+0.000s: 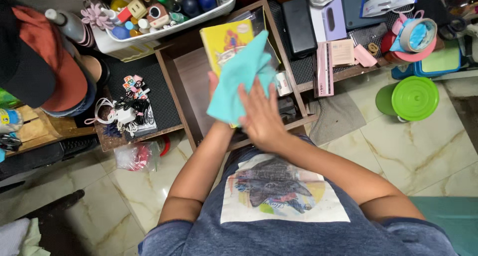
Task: The person wipes the surfaces of several small items with a light blue cloth, including a yellow box, a white phone box, a black calculator, and a plastic container. Each item is wiped on multiple sides and then placed back into an open drawer.
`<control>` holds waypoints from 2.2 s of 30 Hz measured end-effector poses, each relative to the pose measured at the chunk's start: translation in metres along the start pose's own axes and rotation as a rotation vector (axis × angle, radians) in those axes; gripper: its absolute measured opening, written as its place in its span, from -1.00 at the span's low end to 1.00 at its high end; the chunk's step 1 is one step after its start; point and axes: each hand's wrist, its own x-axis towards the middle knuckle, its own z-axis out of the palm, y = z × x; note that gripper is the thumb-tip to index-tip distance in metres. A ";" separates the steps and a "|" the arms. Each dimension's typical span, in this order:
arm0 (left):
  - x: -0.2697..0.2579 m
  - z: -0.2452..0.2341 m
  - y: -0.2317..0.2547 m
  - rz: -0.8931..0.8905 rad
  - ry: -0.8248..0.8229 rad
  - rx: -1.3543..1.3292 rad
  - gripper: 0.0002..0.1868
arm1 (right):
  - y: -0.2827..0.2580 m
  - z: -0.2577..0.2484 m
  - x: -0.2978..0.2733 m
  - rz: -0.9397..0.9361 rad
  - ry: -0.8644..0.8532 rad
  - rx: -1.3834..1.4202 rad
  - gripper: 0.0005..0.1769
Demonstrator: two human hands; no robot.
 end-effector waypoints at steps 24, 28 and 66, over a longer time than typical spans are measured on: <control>-0.009 -0.004 -0.053 -0.029 0.300 0.442 0.18 | 0.052 0.001 0.021 0.081 0.270 0.183 -0.30; -0.002 -0.028 -0.050 0.111 0.053 0.458 0.09 | 0.025 0.006 0.008 -0.054 0.212 0.265 -0.25; -0.043 0.048 0.001 -0.117 0.232 0.565 -0.05 | 0.030 -0.083 0.081 -0.353 0.436 0.179 -0.75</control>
